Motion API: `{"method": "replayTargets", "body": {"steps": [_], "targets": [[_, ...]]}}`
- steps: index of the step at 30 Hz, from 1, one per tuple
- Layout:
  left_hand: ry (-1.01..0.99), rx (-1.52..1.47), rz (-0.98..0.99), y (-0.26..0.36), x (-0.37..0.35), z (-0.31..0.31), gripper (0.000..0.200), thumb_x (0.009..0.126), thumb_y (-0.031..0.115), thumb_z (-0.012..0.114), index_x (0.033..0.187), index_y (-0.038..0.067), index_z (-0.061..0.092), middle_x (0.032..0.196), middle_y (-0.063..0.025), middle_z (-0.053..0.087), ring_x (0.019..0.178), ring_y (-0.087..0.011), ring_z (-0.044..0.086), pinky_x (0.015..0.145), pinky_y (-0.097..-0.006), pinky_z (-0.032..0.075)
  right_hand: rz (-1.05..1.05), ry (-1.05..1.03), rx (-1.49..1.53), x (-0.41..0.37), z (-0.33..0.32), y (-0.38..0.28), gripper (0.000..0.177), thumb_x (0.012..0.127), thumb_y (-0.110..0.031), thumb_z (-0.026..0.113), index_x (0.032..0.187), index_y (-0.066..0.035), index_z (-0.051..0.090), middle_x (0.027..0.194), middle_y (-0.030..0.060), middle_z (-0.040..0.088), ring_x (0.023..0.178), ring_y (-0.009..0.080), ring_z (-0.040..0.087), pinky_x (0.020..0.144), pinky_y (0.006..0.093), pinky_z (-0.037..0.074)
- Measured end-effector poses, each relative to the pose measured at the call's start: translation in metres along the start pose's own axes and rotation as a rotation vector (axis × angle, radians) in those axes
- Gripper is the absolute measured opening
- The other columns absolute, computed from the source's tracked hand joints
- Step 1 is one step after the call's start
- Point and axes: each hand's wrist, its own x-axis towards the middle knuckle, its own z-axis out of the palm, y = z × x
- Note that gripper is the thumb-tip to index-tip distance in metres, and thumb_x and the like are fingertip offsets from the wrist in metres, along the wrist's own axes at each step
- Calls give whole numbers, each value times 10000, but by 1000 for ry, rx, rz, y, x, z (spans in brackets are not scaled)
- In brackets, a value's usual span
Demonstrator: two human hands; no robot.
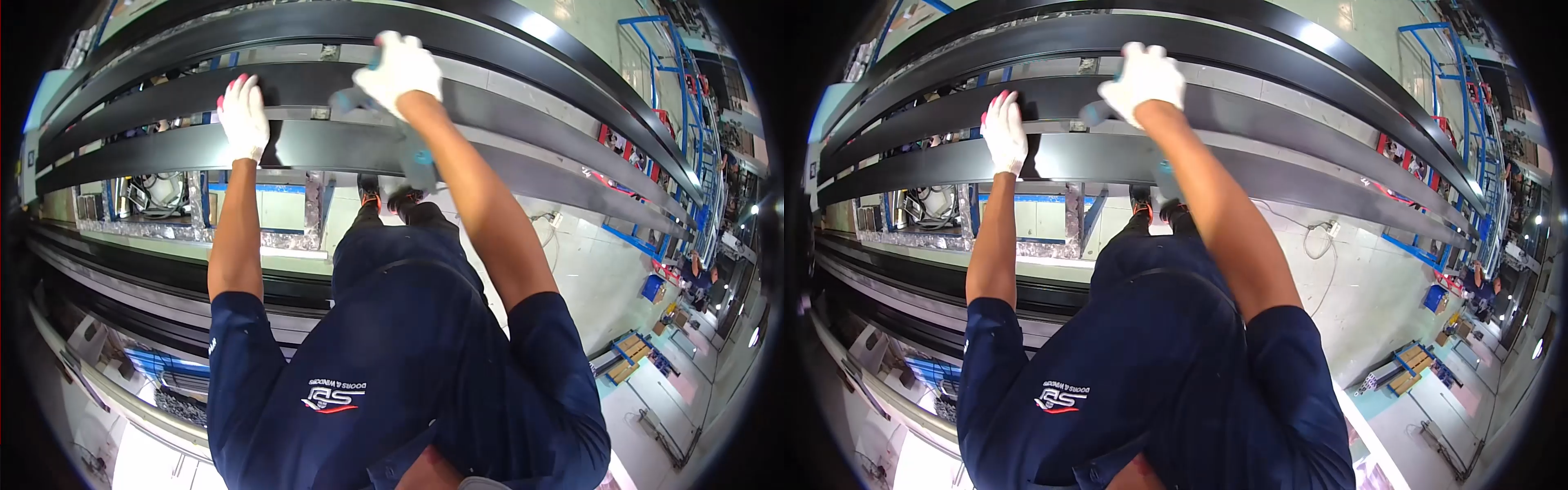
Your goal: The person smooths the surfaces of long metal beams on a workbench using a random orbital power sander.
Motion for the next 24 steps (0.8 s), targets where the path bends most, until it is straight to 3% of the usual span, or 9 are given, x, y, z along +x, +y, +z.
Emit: {"method": "replayTargets", "body": {"steps": [4,6,10,13,14,16,21,24], "targets": [[194,-46,-189,-2,-4,-5,436,1171,293,498,1395,17,751,1415,-215,757,1380,-421,658,1219,-539,470,-73,-53,16,5,21,-70,713,862,-472,825,1455,-112,661,1434,227,665,1311,417,696,1087,524,613],[191,-81,-275,3,-2,-6,438,1172,299,502,1388,15,756,1409,-220,761,1386,-427,653,1227,-544,463,-120,-79,27,8,28,-93,696,875,-455,816,1449,-94,661,1423,231,667,1304,416,699,1069,514,623],[151,-1,-249,-8,-4,1,438,1176,320,497,1393,49,765,1451,-195,745,1416,-405,635,1233,-534,460,-125,-71,49,11,33,-98,654,880,-433,815,1419,-93,668,1403,223,672,1298,415,699,1060,512,629],[107,55,-273,-6,-4,1,439,1178,337,491,1392,76,772,1491,-178,725,1446,-385,613,1243,-526,450,-95,-66,27,9,20,-73,684,862,-440,819,1439,-107,664,1416,230,665,1324,424,685,1090,528,609],[93,70,-275,-5,-4,0,442,1180,344,486,1393,85,773,1504,-173,718,1456,-379,605,1246,-523,445,-87,-48,-3,6,13,-60,684,856,-420,840,1425,-80,673,1405,211,672,1298,387,700,1062,471,629],[81,82,-260,-5,-4,-1,469,1184,365,463,1389,81,775,1499,-174,720,1456,-384,601,1248,-524,438,-38,-25,-2,2,2,-31,711,849,-436,840,1443,-88,664,1413,220,667,1313,407,694,1083,500,621],[137,79,-258,-1,-4,-5,435,1173,312,489,1356,47,781,1456,-205,735,1409,-404,635,1225,-518,468,139,5,-15,-13,-27,63,781,873,-515,788,1555,-179,607,1491,214,631,1357,422,686,1135,536,584],[137,75,-267,0,-4,-1,443,1183,336,491,1365,55,780,1475,-193,728,1432,-397,618,1235,-523,451,185,136,-22,-23,-34,133,782,846,-568,785,1514,-185,646,1416,211,692,1322,416,707,1114,495,586]]}}
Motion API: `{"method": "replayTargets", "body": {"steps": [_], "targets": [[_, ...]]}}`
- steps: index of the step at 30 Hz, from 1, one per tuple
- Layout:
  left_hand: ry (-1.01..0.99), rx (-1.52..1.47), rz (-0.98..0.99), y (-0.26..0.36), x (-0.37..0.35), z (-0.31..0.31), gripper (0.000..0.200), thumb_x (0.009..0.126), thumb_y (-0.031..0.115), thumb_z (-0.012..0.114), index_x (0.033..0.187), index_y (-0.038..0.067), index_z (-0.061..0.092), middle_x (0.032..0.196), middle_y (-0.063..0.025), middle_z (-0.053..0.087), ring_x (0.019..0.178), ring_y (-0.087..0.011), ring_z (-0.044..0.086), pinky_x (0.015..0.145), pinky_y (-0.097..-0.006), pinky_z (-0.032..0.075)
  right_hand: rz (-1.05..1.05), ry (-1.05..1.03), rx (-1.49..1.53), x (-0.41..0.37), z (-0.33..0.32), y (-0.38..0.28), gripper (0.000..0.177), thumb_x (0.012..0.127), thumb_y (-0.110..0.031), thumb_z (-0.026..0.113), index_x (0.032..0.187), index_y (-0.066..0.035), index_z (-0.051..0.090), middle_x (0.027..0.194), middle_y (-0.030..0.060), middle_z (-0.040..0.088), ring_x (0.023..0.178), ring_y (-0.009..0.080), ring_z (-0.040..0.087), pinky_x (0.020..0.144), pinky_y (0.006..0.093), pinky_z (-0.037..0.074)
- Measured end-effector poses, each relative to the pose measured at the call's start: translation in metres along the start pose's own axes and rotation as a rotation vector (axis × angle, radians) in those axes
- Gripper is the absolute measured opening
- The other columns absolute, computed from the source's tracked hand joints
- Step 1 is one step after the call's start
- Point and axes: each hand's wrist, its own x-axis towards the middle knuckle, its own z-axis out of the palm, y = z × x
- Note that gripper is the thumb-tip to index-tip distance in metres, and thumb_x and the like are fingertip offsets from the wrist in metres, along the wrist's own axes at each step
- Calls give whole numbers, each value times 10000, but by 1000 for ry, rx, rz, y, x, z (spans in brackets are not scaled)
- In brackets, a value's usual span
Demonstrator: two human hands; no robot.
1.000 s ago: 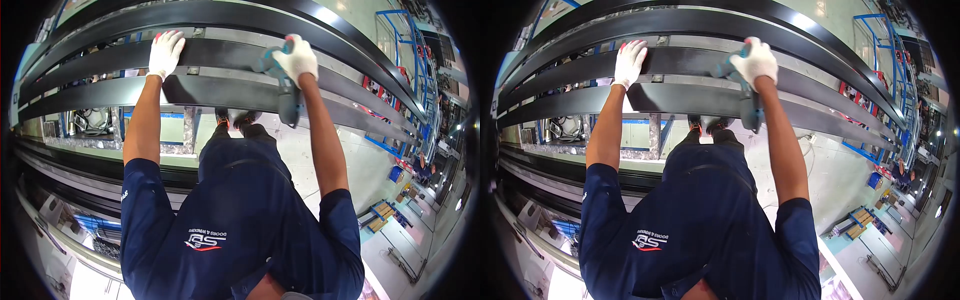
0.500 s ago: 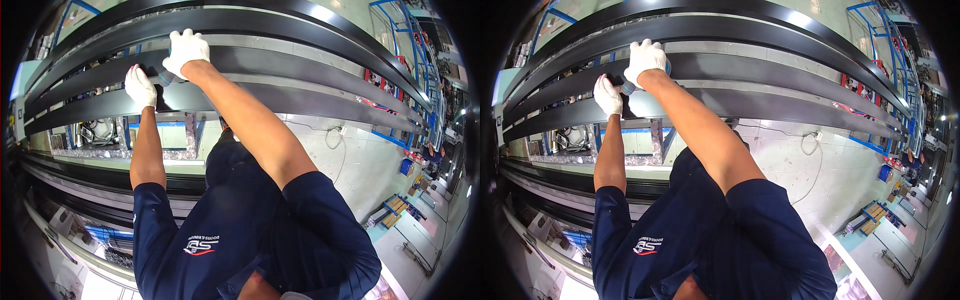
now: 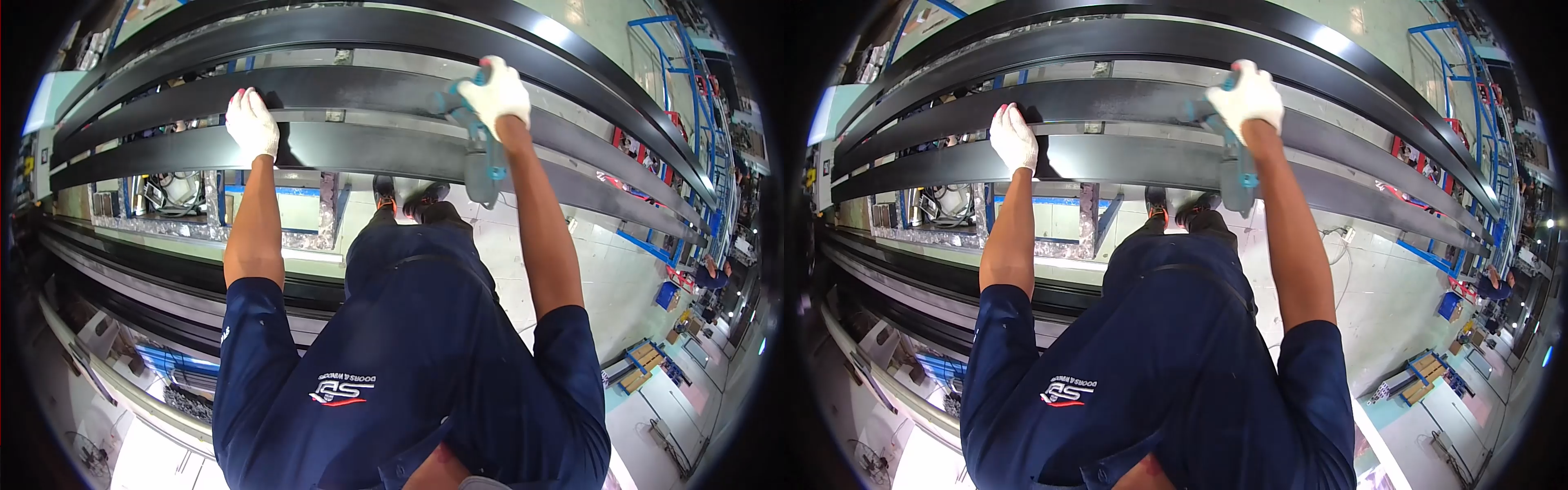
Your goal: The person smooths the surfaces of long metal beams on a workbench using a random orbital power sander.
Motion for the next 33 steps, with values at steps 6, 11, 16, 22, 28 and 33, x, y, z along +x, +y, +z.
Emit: {"method": "replayTargets", "body": {"steps": [6,11,16,22,28,33], "targets": [[-3,50,-8,5,0,1,421,1179,340,518,1366,71,783,1474,-172,731,1424,-382,630,1221,-513,472,191,63,29,11,-24,97,764,817,-550,811,1463,-164,679,1361,225,738,1276,428,727,1095,488,581],[-82,92,-78,17,3,-1,490,1186,398,471,1413,64,750,1554,-176,677,1484,-382,577,1254,-546,415,223,53,60,11,-24,99,782,805,-541,813,1472,-156,679,1348,231,744,1265,428,735,1088,488,586],[-88,128,-85,22,4,-3,485,1180,404,488,1404,64,752,1549,-184,674,1474,-379,585,1245,-554,423,76,89,53,-3,3,23,737,827,-550,817,1445,-172,682,1337,227,723,1237,417,742,1071,499,593],[-83,138,-78,21,4,-2,486,1180,404,482,1413,70,749,1555,-181,669,1462,-385,590,1239,-549,431,-34,-23,64,-13,32,-117,688,885,-457,785,1480,-140,646,1414,211,651,1319,426,687,1094,527,605],[-122,115,-99,10,3,2,490,1187,415,459,1442,105,738,1592,-160,643,1463,-390,582,1237,-542,436,-181,-79,134,-22,64,-228,597,912,-422,803,1388,-92,657,1386,208,642,1280,398,686,1035,497,635],[-88,63,-24,0,-1,2,480,1190,418,465,1438,114,743,1589,-153,638,1451,-392,587,1220,-547,452,-261,-123,137,-29,77,-258,601,913,-420,813,1397,-96,663,1390,201,650,1285,390,688,1023,477,645]]}}
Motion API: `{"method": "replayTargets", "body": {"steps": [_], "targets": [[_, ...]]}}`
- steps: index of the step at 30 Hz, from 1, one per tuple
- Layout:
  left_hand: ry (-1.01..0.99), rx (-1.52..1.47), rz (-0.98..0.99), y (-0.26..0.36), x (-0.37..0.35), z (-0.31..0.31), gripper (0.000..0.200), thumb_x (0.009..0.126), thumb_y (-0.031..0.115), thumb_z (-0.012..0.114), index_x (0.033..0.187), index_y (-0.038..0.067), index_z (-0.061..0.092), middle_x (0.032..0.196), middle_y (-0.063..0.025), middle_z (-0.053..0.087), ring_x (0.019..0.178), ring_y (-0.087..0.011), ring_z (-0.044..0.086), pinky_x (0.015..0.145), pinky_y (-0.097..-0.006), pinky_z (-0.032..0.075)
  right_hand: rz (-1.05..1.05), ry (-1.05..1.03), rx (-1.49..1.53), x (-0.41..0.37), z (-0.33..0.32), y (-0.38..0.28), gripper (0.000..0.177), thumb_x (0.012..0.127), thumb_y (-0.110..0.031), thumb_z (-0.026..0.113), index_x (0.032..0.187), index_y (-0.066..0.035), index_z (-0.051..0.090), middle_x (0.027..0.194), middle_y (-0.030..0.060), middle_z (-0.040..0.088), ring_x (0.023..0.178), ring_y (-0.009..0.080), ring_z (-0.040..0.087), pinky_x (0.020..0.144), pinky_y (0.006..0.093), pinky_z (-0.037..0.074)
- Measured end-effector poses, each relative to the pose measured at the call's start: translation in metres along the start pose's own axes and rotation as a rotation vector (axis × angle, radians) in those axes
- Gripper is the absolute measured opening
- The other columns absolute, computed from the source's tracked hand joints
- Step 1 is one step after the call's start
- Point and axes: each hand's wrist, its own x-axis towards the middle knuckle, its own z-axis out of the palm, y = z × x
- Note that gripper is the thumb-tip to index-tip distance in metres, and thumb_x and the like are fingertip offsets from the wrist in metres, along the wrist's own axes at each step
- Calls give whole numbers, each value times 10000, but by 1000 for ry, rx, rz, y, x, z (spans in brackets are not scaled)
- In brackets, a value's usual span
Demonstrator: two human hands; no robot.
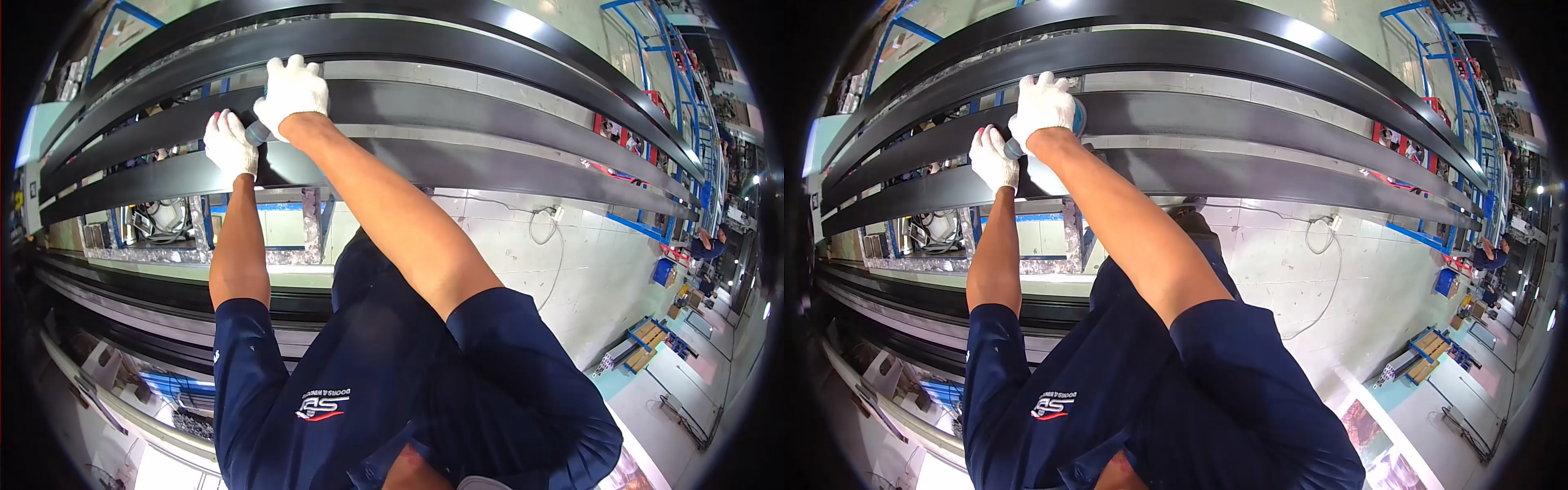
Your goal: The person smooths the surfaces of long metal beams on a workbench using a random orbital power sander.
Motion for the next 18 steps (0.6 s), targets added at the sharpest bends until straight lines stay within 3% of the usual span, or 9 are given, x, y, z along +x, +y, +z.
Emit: {"method": "replayTargets", "body": {"steps": [3,4,8,10,12,15,18], "targets": [[-15,26,-25,-1,2,3,477,1190,415,465,1436,119,746,1587,-150,639,1452,-392,586,1220,-547,452,40,12,-17,1,-12,18,612,906,-419,815,1408,-101,666,1393,204,656,1291,395,687,1028,482,643],[30,61,-6,4,2,-1,453,1189,403,486,1401,120,768,1520,-156,690,1390,-402,630,1190,-533,499,66,-15,-37,-1,-25,29,631,902,-420,810,1427,-103,663,1395,211,657,1295,400,687,1051,494,632],[29,30,-24,9,2,-5,469,1189,413,479,1401,121,778,1525,-151,691,1398,-397,628,1191,-532,498,212,32,-81,-5,-60,104,711,882,-471,761,1518,-176,644,1463,219,649,1344,422,679,1141,528,578],[-5,-6,-46,10,1,-6,472,1189,401,475,1422,104,758,1554,-159,669,1442,-389,599,1224,-536,455,264,102,-66,-17,-84,153,708,899,-454,737,1528,-148,628,1456,238,649,1340,442,684,1146,542,573],[-16,-38,-46,7,2,-4,471,1188,384,480,1424,80,751,1555,-162,671,1468,-379,585,1250,-534,422,382,147,-71,-31,-107,201,763,888,-491,742,1568,-169,615,1526,216,635,1387,405,677,1166,523,566],[-2,-47,-68,8,3,-1,468,1186,383,486,1419,77,754,1549,-154,677,1466,-372,588,1254,-530,415,436,227,-86,-52,-132,283,819,819,-575,799,1515,-166,665,1440,226,702,1335,417,705,1142,497,567],[7,-14,-95,11,2,-1,455,1184,393,494,1416,107,760,1548,-136,678,1470,-354,584,1266,-529,395,549,283,-44,-66,-153,344,736,828,-508,807,1458,-141,709,1371,217,763,1282,415,743,1094,480,588]]}}
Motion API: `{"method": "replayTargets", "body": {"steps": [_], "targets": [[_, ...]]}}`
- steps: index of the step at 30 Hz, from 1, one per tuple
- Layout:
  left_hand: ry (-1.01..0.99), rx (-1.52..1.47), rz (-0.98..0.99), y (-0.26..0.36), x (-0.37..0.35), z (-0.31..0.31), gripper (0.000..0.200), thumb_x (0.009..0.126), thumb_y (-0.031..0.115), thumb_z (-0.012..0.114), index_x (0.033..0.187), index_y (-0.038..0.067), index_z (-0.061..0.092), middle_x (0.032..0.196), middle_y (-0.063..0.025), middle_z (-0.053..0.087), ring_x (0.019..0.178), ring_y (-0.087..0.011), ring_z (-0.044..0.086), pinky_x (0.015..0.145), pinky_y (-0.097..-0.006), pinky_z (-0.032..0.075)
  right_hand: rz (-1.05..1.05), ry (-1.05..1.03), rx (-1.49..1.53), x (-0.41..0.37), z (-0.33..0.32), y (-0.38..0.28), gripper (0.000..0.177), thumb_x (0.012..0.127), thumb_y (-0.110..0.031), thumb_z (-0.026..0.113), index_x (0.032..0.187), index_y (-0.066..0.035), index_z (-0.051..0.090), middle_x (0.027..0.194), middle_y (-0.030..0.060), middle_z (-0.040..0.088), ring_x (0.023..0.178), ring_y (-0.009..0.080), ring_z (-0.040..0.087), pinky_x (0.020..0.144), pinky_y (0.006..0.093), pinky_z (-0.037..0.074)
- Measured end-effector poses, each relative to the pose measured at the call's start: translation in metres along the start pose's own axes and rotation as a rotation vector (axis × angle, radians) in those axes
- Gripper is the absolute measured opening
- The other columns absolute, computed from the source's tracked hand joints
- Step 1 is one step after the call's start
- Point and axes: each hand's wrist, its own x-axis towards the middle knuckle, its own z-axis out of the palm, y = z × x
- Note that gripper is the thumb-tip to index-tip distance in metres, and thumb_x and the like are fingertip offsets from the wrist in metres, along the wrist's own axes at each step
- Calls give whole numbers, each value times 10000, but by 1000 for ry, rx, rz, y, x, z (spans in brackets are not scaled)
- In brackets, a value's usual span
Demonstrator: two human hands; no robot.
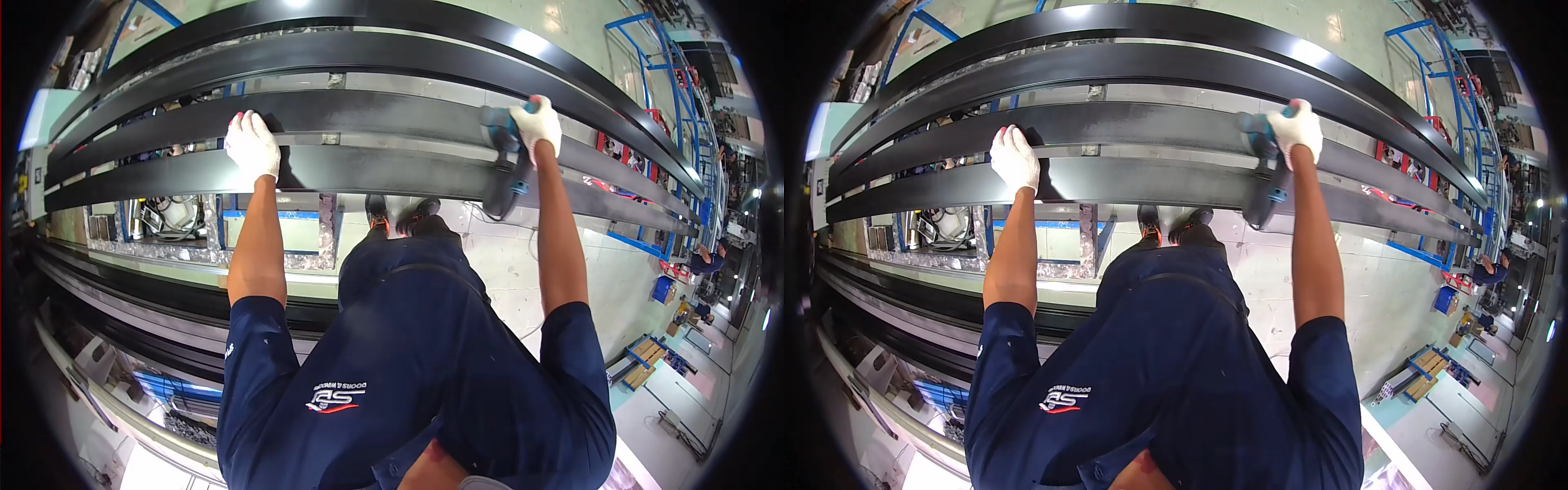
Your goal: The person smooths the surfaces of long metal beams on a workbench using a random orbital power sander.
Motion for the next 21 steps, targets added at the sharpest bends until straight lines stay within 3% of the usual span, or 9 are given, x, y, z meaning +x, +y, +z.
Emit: {"method": "replayTargets", "body": {"steps": [3,8,13,16,21], "targets": [[-11,23,-28,3,1,1,455,1183,404,489,1414,121,761,1559,-127,669,1480,-343,574,1270,-539,387,109,19,3,0,-7,15,694,850,-493,803,1435,-130,721,1347,210,784,1255,405,762,1080,481,597],[-19,45,-23,4,1,1,470,1184,413,473,1422,123,755,1573,-122,656,1490,-340,565,1271,-548,384,-6,5,-31,-24,18,-15,741,843,-573,825,1448,-167,688,1374,232,724,1259,440,732,1072,516,589],[-21,38,-10,3,2,0,473,1179,405,472,1426,117,753,1561,-136,667,1480,-355,575,1273,-537,384,-144,-81,-34,-75,40,-115,721,867,-513,798,1480,-163,648,1386,223,692,1294,416,714,1094,511,591],[6,60,20,1,1,1,466,1182,415,493,1425,127,768,1563,-150,670,1425,-386,614,1217,-520,476,-227,-153,-28,-100,59,-180,689,885,-459,793,1481,-148,635,1419,224,645,1322,423,688,1088,529,605],[-5,70,34,-2,6,2,447,1168,411,527,1388,130,795,1554,-164,682,1410,-392,636,1196,-523,512,-403,-254,9,-135,98,-270,698,873,-461,807,1484,-167,641,1440,215,629,1336,430,660,1124,542,584]]}}
